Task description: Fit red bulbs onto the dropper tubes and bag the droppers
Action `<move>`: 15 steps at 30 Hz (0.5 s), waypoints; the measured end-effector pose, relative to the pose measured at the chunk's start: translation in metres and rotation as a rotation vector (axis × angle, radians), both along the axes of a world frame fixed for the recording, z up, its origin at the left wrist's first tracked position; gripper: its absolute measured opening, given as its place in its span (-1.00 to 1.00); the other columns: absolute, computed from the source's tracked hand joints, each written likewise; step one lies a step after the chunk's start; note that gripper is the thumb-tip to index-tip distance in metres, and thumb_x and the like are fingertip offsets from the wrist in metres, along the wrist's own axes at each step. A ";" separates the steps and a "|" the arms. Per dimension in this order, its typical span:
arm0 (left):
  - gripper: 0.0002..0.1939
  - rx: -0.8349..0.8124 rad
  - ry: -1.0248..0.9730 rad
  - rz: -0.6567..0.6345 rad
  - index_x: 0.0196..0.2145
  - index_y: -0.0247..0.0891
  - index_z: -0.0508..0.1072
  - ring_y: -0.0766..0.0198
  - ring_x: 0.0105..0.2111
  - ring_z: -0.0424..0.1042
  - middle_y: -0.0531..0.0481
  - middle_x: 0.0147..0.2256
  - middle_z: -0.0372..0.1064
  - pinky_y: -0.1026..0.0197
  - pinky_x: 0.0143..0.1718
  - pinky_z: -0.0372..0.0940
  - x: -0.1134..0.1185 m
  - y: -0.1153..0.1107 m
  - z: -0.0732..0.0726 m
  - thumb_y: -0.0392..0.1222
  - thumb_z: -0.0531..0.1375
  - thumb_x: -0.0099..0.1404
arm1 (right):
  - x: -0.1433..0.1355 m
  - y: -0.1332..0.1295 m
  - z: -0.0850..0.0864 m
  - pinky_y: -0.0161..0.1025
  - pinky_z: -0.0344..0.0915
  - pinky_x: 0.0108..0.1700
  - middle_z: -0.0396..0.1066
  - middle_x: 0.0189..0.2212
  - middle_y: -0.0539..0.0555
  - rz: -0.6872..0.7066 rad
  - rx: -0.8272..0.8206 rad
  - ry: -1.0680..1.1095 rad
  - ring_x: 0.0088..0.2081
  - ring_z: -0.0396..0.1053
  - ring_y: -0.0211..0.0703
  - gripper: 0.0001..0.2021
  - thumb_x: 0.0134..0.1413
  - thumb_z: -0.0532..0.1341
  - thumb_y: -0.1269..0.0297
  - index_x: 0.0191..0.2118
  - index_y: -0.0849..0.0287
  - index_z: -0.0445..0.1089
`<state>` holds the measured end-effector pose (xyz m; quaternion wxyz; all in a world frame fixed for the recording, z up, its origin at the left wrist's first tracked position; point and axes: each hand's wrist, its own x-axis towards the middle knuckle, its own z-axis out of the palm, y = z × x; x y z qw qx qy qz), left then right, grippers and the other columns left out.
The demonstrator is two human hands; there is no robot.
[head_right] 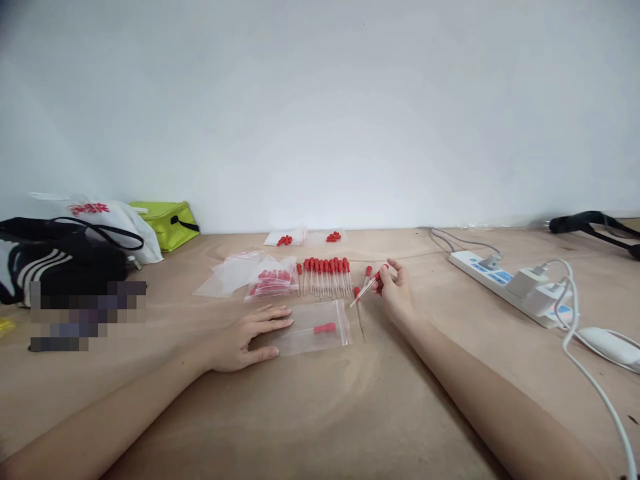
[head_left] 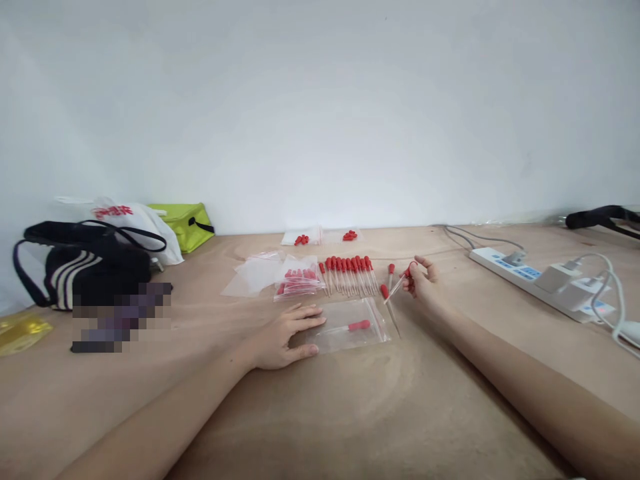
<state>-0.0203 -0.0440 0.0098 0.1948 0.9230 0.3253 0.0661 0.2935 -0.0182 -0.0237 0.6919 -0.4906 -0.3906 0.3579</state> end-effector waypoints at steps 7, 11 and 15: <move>-0.49 0.014 0.028 0.006 0.09 -0.09 0.15 0.05 0.16 -0.09 -0.01 0.16 -0.04 -0.07 0.13 -0.11 0.002 0.000 0.002 0.06 0.04 0.21 | -0.016 -0.027 0.001 -0.33 0.26 -0.53 0.25 -0.58 -0.13 -0.020 -0.013 -0.059 -0.61 0.26 -0.35 -0.55 -0.19 0.14 -0.07 -0.24 0.10 0.07; -0.42 0.024 0.025 0.007 0.14 -0.12 0.03 0.06 0.15 -0.08 -0.03 0.16 -0.05 -0.05 0.13 -0.10 0.002 -0.002 0.003 0.06 0.04 0.21 | -0.034 -0.035 0.004 -0.26 0.32 -0.46 0.29 -0.55 -0.09 0.109 -0.077 0.034 -0.55 0.33 -0.28 -0.62 -0.20 0.17 -0.01 -0.33 0.09 0.05; -0.35 0.028 0.012 0.029 0.17 -0.17 -0.04 0.04 0.15 -0.08 -0.06 0.17 -0.09 -0.04 0.13 -0.08 0.002 -0.002 0.004 0.06 0.06 0.19 | -0.047 -0.047 0.005 -0.33 0.24 -0.59 0.27 -0.56 -0.09 0.348 -0.147 -0.049 -0.62 0.28 -0.32 -0.64 -0.21 0.18 0.00 -0.37 0.10 0.07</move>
